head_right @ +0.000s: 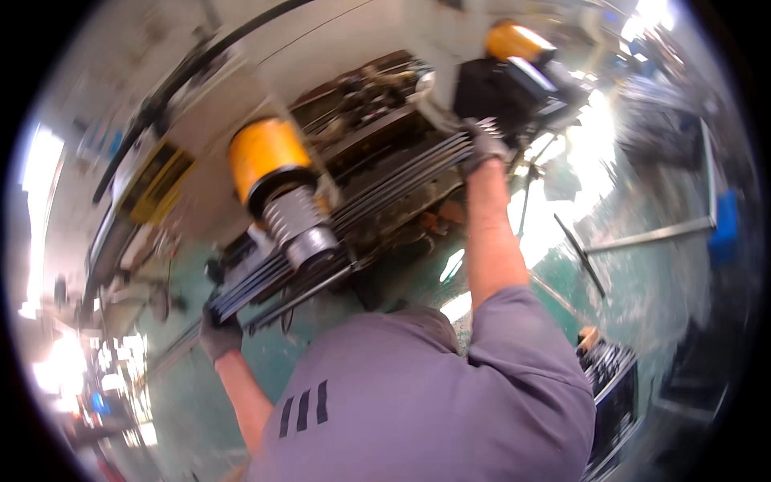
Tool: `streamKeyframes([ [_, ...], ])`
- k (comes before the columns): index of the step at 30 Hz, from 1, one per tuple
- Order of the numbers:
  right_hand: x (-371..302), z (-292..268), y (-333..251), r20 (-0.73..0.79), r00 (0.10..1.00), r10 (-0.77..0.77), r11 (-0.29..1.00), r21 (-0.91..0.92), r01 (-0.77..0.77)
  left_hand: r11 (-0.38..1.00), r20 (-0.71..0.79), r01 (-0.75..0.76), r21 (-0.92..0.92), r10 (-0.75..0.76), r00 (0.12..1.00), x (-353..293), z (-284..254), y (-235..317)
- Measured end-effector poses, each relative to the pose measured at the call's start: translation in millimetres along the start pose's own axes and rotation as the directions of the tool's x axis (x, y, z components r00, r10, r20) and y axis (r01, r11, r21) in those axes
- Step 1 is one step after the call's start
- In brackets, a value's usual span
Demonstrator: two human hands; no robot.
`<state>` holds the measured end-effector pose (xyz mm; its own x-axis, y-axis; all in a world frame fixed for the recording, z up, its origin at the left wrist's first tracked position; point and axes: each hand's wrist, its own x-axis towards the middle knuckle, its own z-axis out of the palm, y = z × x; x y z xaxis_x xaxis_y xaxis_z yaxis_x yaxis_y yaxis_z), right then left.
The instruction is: The person repeatedly picks up bundles of long metal rods from a floor pile and feeds them into a yellow and white bending machine. After the machine bends the rods, the person removes the finished pieces and stacks them on a nearby metal rack. The process is continuous and repetitive throughout the clip.
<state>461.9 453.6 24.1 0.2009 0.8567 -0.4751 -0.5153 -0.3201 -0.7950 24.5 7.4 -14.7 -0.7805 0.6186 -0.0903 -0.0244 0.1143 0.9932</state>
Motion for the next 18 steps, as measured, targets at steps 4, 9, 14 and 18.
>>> streamKeyframes([
  [4, 42.8, -40.3, 4.6, 0.138, 0.990, 0.035, 0.979, 0.194, -0.062, 0.995, -0.061, 0.016, -0.100, -0.022, 0.998, 4.5, 21.3, 24.6],
  [9, -2.9, -18.8, 38.3, 0.222, 0.974, 0.044, 0.996, 0.062, -0.059, 0.546, -0.177, 0.058, -0.836, -0.368, 0.913, -6.8, 46.6, 34.8],
  [14, 28.7, -31.5, 21.7, 0.261, 0.961, 0.092, 0.996, -0.025, -0.088, 0.524, -0.054, 0.105, -0.845, -0.279, 0.959, -22.8, 61.2, 31.0],
  [18, 82.2, -59.8, 3.8, 0.328, 0.944, 0.034, 0.999, -0.007, -0.033, 0.454, 0.063, 0.174, -0.874, -0.249, 0.967, -24.5, 59.1, 22.2],
])
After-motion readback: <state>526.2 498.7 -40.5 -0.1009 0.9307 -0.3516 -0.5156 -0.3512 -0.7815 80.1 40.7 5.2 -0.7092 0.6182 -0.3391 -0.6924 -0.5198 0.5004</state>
